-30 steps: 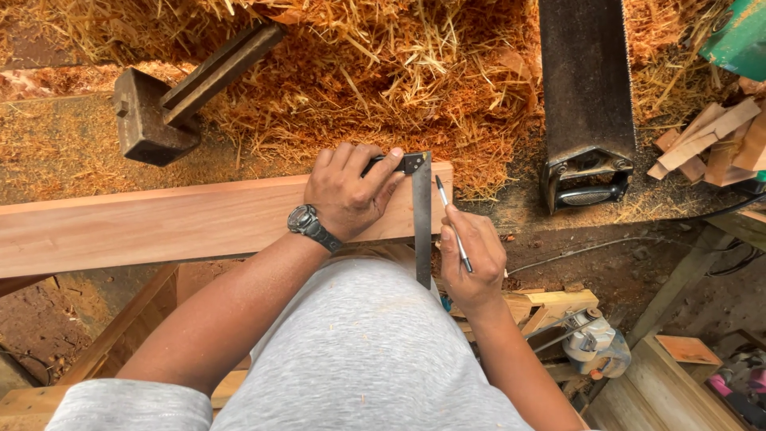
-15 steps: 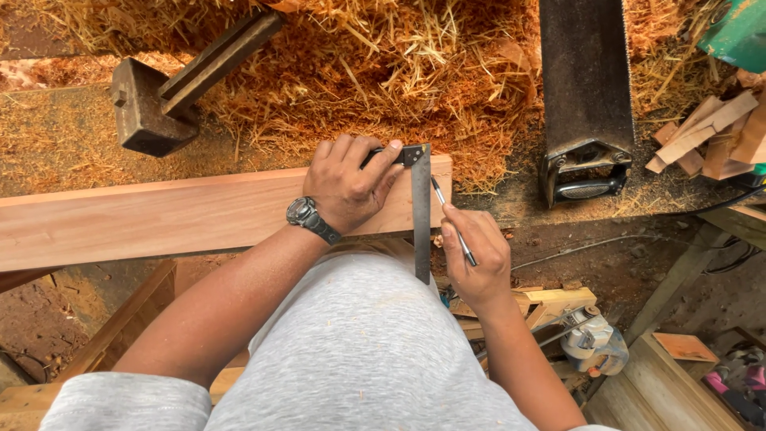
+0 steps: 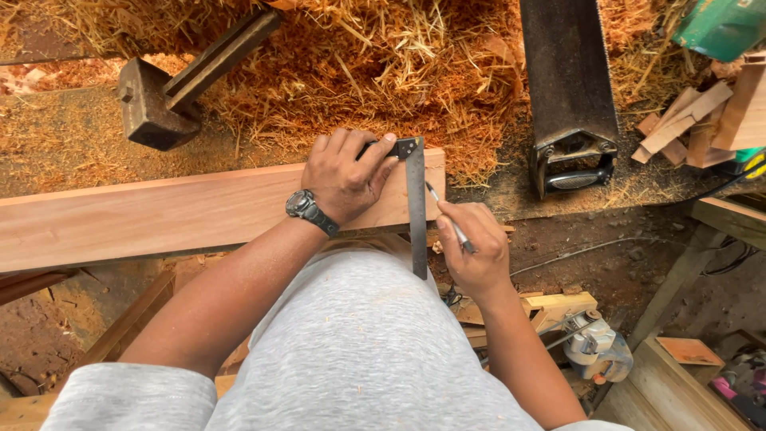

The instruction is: The person marks a wooden plank with a square and pencil, then uses a hand saw to cut the plank along the marked line. After completing the cut, the person removes the cut piece and places the plank aside.

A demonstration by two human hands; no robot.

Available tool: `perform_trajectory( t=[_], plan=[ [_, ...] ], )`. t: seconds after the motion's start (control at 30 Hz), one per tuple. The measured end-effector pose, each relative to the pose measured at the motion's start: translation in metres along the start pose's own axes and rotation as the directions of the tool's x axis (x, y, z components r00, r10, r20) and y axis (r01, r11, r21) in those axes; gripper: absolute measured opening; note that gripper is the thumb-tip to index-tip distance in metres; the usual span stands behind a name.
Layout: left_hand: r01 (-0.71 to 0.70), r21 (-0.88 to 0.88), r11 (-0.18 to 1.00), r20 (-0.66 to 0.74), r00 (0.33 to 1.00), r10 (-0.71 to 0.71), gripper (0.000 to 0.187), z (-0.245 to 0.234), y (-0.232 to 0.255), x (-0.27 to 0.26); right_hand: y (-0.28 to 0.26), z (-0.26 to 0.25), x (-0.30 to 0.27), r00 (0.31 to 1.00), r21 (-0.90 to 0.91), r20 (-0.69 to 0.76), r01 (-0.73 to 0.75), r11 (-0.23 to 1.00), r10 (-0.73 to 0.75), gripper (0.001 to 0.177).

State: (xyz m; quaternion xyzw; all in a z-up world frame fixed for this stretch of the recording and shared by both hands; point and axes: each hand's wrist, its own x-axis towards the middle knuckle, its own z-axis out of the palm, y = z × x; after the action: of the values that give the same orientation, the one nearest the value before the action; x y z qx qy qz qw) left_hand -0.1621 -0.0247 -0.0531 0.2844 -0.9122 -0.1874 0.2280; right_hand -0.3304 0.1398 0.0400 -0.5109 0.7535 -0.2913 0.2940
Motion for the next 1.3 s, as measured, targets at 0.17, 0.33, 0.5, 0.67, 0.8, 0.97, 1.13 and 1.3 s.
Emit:
perform_trajectory(
  t=[0.17, 0.33, 0.5, 0.67, 0.8, 0.97, 1.13, 1.3],
  plan=[
    [0.031, -0.1, 0.995, -0.034, 0.999, -0.035, 0.036, 0.011, -0.01, -0.012, 0.04, 0.02, -0.021, 0.982, 0.137, -0.159, -0.076, 0.988, 0.098, 0.036],
    [0.044, -0.274, 0.961, -0.181, 0.979, -0.096, 0.039, 0.003, -0.005, -0.011, 0.031, 0.028, -0.016, 0.999, 0.304, -0.002, -0.037, 0.952, 0.039, 0.029],
    [0.121, -0.504, 0.855, -0.211, 0.943, -0.258, 0.036, -0.038, 0.026, 0.014, 0.006, -0.004, -0.001, 0.968, 0.402, 0.132, -0.249, 0.881, 0.214, 0.028],
    [0.086, -0.394, 0.915, -0.158, 0.974, -0.16, 0.057, -0.064, 0.013, 0.01, 0.014, -0.07, 0.021, 0.987, 0.327, -0.148, -0.009, 0.945, 0.06, 0.028],
    [0.18, -0.225, 0.958, -0.06, 0.978, -0.198, 0.057, -0.076, -0.019, -0.032, 0.067, -0.129, -0.006, 0.908, 0.021, -0.418, 0.021, 1.0, -0.011, 0.019],
    [0.306, 0.033, 0.951, 0.142, 0.941, -0.308, 0.091, -0.096, -0.039, -0.081, 0.188, -0.146, -0.038, 0.853, -0.363, -0.509, -0.089, 0.928, -0.117, 0.03],
    [0.169, 0.456, 0.874, 0.55, 0.719, -0.426, 0.143, -0.095, -0.06, -0.096, 0.278, -0.149, -0.025, 0.863, -0.702, -0.442, -0.163, 0.693, -0.244, 0.035],
    [0.055, 0.542, 0.839, 0.619, 0.649, -0.442, 0.145, -0.095, -0.066, -0.084, 0.262, -0.148, 0.002, 0.897, -0.646, -0.436, -0.259, 0.718, -0.068, 0.033]
  ],
)
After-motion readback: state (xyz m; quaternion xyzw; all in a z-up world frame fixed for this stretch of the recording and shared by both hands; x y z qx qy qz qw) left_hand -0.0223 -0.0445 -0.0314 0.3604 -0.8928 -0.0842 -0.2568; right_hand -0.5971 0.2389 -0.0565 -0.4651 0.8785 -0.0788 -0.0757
